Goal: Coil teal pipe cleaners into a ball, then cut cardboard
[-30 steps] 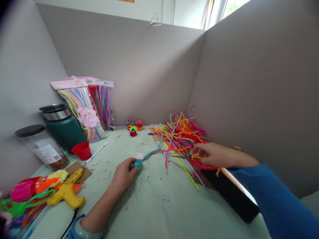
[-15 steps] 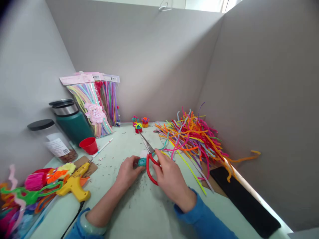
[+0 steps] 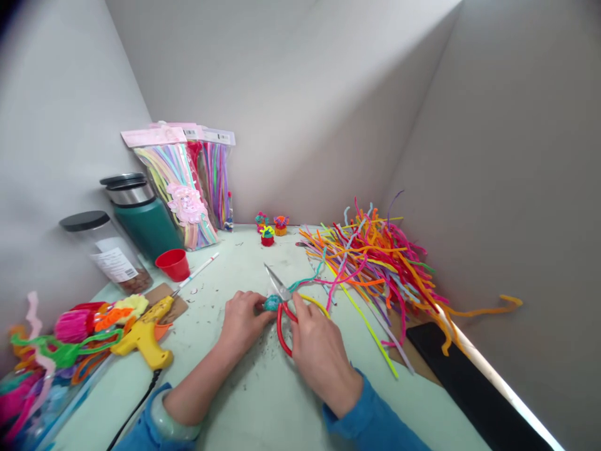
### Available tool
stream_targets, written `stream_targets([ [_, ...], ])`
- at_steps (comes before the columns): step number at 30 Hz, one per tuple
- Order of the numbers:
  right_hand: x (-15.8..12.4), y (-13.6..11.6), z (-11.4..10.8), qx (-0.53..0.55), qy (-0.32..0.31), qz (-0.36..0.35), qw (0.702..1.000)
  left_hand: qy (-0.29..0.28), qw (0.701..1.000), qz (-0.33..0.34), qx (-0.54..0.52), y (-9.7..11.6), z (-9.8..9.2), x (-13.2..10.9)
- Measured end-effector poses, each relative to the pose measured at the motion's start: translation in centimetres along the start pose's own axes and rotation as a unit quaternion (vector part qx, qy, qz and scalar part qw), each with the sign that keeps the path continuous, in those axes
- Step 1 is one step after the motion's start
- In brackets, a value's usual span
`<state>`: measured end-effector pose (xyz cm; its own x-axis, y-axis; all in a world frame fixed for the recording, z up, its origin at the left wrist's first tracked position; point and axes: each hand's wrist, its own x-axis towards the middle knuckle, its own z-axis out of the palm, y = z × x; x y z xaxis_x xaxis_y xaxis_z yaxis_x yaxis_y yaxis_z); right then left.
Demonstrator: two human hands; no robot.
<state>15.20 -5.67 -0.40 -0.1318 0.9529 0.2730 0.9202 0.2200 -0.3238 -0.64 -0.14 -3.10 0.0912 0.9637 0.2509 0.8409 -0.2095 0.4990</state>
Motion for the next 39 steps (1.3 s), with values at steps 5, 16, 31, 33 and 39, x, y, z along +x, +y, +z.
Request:
stream_targets([
  [5, -0.4, -1.0, 0.7, -0.056, 0.019, -0.009, 0.998, 0.006, 1.000, -0.001, 0.009, 0.2, 0.0, 0.0],
  [16, -0.4, -1.1, 1.3, -0.079, -0.012, -0.011, 0.997, 0.000, 1.000, -0.005, 0.021, 0.4, -0.1, 0.1],
  [31, 0.1, -1.2, 1.2, -0.033, 0.010, -0.001, 0.999, -0.024, 0.999, -0.012, 0.040, 0.6, -0.5, 0.2],
  [33, 0.2, -0.8, 1.1, -0.035, -0.034, -0.009, 0.999, -0.024, 0.999, -0.012, 0.041, 0.6, -0.6, 0.2],
  [39, 0.4, -0.4, 0.8, -0.018, 0.013, -0.006, 1.000, -0.025, 0.999, -0.008, 0.041, 0.7, -0.7, 0.2],
])
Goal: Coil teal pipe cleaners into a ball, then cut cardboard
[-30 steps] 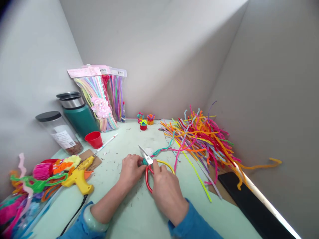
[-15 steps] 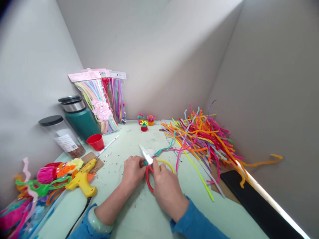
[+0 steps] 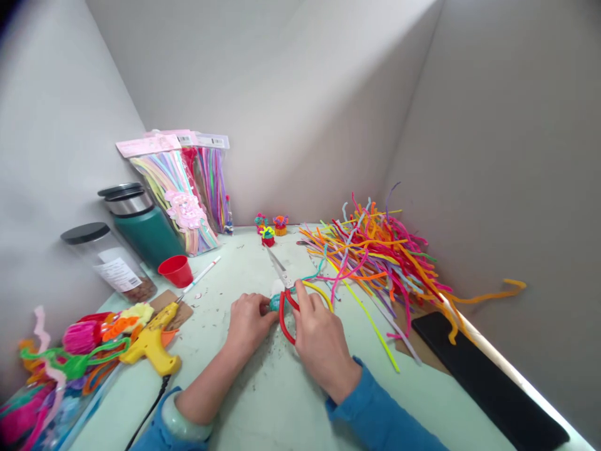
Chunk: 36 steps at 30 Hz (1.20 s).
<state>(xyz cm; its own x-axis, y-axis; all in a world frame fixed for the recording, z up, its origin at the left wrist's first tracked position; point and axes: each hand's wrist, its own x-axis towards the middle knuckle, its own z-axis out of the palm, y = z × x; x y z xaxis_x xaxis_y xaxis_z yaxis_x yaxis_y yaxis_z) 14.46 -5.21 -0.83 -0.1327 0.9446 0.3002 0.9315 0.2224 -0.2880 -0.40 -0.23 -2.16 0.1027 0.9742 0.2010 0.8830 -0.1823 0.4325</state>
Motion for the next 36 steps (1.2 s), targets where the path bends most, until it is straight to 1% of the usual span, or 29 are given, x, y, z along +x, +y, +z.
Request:
stream_targets([
  [1, 0.0, -0.1, 0.1, -0.016, -0.015, 0.001, 1.000, 0.000, 1.000, 0.000, 0.001, 0.0, 0.0, 0.0],
  [3, -0.1, -0.2, 0.2, -0.040, -0.065, -0.018, 0.997, -0.002, 1.000, -0.001, 0.003, 0.0, 0.1, 0.0],
  [4, -0.2, -0.3, 0.3, -0.045, -0.074, -0.029, 0.996, -0.002, 1.000, -0.001, 0.003, -0.1, 0.1, 0.0],
  [7, -0.2, -0.3, 0.4, -0.034, -0.032, -0.028, 0.998, -0.003, 1.000, 0.001, 0.001, 0.0, 0.0, 0.1],
  [8, -0.2, -0.3, 0.4, -0.036, -0.027, -0.024, 0.999, -0.003, 1.000, 0.000, 0.001, 0.0, 0.0, 0.1],
  [9, -0.2, -0.3, 0.5, -0.041, -0.035, -0.022, 0.998, -0.003, 1.000, -0.001, 0.002, 0.0, 0.0, 0.1],
  [11, -0.2, -0.3, 0.5, -0.050, -0.069, -0.032, 0.996, -0.005, 1.000, -0.004, 0.004, 0.1, -0.1, 0.1],
  [12, -0.2, -0.3, 0.6, -0.049, -0.074, -0.036, 0.995, -0.005, 1.000, -0.006, 0.005, 0.1, -0.1, 0.1],
  [15, -0.2, -0.4, 0.6, -0.032, -0.037, -0.025, 0.998, -0.006, 1.000, -0.008, 0.006, 0.1, 0.0, 0.1],
  [16, -0.2, -0.5, 0.6, -0.032, -0.036, -0.020, 0.999, -0.006, 1.000, -0.009, 0.006, 0.1, 0.0, 0.1],
  [19, -0.2, -0.3, 0.5, -0.027, -0.083, -0.026, 0.996, -0.007, 1.000, -0.012, 0.007, 0.1, 0.0, 0.2],
  [21, -0.1, 0.2, 0.2, -0.002, -0.086, -0.026, 0.996, -0.007, 1.000, -0.009, 0.005, 0.1, 0.0, 0.2],
  [24, 0.2, 2.1, -0.7, 0.007, -0.047, 0.023, 0.999, -0.008, 1.000, 0.003, -0.006, 0.0, 0.0, 0.3],
  [27, 0.9, 5.2, -1.8, -0.051, -0.033, 0.086, 0.994, -0.012, 1.000, 0.004, -0.011, -0.1, 0.0, 0.3],
  [29, 1.5, 7.4, -2.5, -0.103, -0.021, 0.114, 0.988, -0.016, 1.000, 0.001, -0.011, -0.1, -0.1, 0.3],
  [31, 2.2, 8.8, -3.1, -0.160, -0.005, 0.132, 0.978, -0.023, 1.000, -0.001, -0.011, -0.1, -0.1, 0.3],
  [33, 2.8, 9.1, -3.4, -0.190, 0.021, 0.128, 0.973, -0.026, 1.000, -0.003, -0.011, -0.1, -0.1, 0.3],
  [34, 3.2, 8.8, -3.4, -0.179, 0.029, 0.110, 0.977, -0.026, 1.000, -0.002, -0.013, -0.1, -0.1, 0.3],
  [35, 3.5, 8.2, -3.2, -0.144, 0.028, 0.080, 0.986, -0.025, 1.000, -0.001, -0.016, -0.1, 0.0, 0.3],
  [36, 3.8, 7.5, -3.0, -0.088, 0.016, 0.040, 0.995, -0.021, 1.000, 0.002, -0.021, -0.2, 0.0, 0.3],
])
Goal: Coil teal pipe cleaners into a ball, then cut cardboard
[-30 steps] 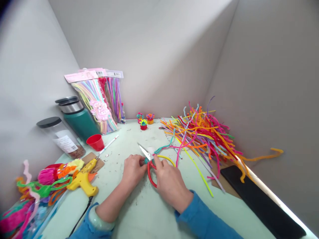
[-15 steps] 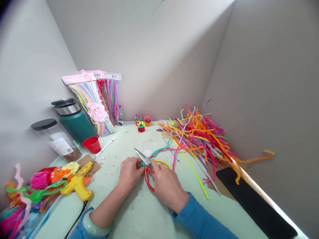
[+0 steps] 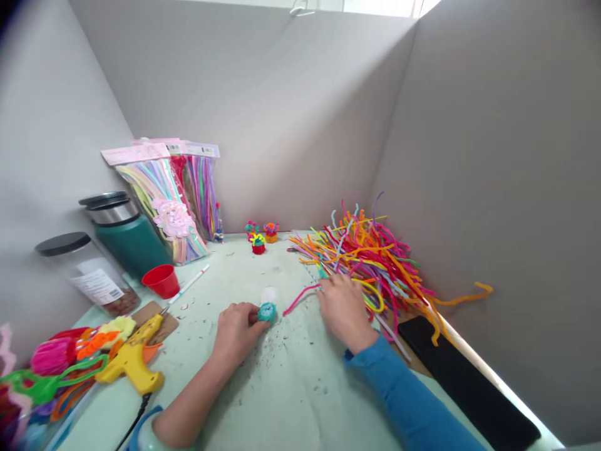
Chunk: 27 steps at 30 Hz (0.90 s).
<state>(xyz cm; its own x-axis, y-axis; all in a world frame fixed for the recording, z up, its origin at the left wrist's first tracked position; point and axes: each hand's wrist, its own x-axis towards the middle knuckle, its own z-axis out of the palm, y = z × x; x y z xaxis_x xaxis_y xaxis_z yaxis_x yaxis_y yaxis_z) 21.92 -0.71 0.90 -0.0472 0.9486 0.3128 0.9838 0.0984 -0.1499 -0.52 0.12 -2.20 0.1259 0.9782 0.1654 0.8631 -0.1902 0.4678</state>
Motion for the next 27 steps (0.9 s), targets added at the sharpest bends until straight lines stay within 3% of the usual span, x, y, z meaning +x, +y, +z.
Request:
stream_targets([
  [2, 0.3, -2.0, 0.4, 0.151, -0.043, -0.099, 0.983, 0.008, 1.000, 0.019, -0.023, -0.1, 0.0, 0.0],
  [4, 0.5, -3.7, 1.0, 0.274, -0.076, -0.166, 0.944, 0.021, 0.996, 0.055, -0.070, -0.1, 0.0, -0.1],
  [6, 0.4, -4.9, 1.6, 0.352, -0.083, -0.188, 0.913, 0.038, 0.986, 0.089, -0.136, 0.0, -0.1, -0.2],
  [9, 0.1, -5.4, 2.5, 0.430, -0.052, -0.158, 0.887, 0.042, 0.962, 0.100, -0.249, 0.2, -0.2, -0.2],
  [12, -0.3, -5.3, 3.0, 0.460, -0.007, -0.141, 0.877, -0.018, 0.923, 0.062, -0.380, 0.4, -0.3, 0.0],
  [15, -0.5, -5.2, 3.3, 0.456, 0.026, -0.149, 0.877, -0.091, 0.858, 0.013, -0.506, 0.7, -0.5, 0.1],
  [18, -0.6, -5.0, 3.6, 0.449, 0.046, -0.148, 0.880, -0.115, 0.811, -0.018, -0.573, 1.0, -0.8, 0.1],
  [23, -0.5, -4.7, 4.1, 0.436, 0.059, -0.180, 0.880, -0.100, 0.793, -0.068, -0.597, 1.3, -1.2, -0.1],
  [27, -0.6, -4.7, 4.1, 0.439, 0.059, -0.191, 0.876, -0.098, 0.806, -0.071, -0.579, 1.4, -1.4, -0.2],
])
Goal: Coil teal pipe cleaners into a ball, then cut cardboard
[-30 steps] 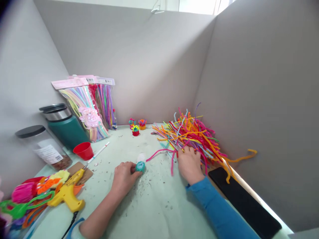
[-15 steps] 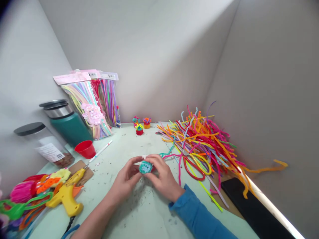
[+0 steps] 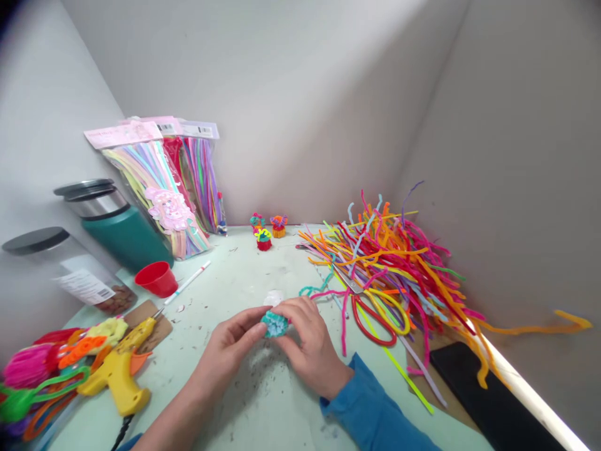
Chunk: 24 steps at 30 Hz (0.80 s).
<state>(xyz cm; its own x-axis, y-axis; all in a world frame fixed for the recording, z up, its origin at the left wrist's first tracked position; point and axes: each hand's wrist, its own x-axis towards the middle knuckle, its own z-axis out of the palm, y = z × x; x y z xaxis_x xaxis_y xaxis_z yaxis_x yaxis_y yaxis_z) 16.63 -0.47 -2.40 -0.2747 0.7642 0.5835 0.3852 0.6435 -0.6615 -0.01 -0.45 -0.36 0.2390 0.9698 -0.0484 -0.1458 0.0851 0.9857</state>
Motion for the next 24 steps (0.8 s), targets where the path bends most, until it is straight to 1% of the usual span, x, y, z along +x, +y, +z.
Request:
stream_targets([
  [2, 0.02, -0.21, 0.18, 0.007, 0.003, 0.010, 1.000, -0.002, 1.000, -0.007, 0.009, 0.01, -0.06, 0.03],
  [6, 0.17, -0.36, 0.78, 0.020, 0.004, 0.047, 0.999, -0.011, 1.000, -0.024, -0.011, -0.28, -0.23, 0.30],
  [10, 0.19, 0.08, 0.99, 0.021, 0.027, 0.071, 0.997, 0.013, 1.000, -0.025, -0.012, -0.50, -0.23, 0.48],
  [12, 0.11, 0.34, 0.87, 0.018, 0.028, 0.069, 0.997, 0.014, 1.000, -0.018, -0.010, -0.45, -0.17, 0.44],
  [13, 0.06, 0.44, 0.78, 0.017, 0.026, 0.065, 0.997, 0.005, 1.000, -0.014, -0.011, -0.40, -0.16, 0.39],
  [18, -0.11, 0.53, 0.51, 0.028, 0.034, 0.054, 0.998, -0.059, 0.998, 0.013, -0.004, -0.26, -0.33, 0.23],
  [24, 0.01, 0.13, 0.13, 0.060, 0.017, 0.049, 0.997, -0.050, 0.997, 0.039, 0.045, -0.50, -0.85, 0.24],
])
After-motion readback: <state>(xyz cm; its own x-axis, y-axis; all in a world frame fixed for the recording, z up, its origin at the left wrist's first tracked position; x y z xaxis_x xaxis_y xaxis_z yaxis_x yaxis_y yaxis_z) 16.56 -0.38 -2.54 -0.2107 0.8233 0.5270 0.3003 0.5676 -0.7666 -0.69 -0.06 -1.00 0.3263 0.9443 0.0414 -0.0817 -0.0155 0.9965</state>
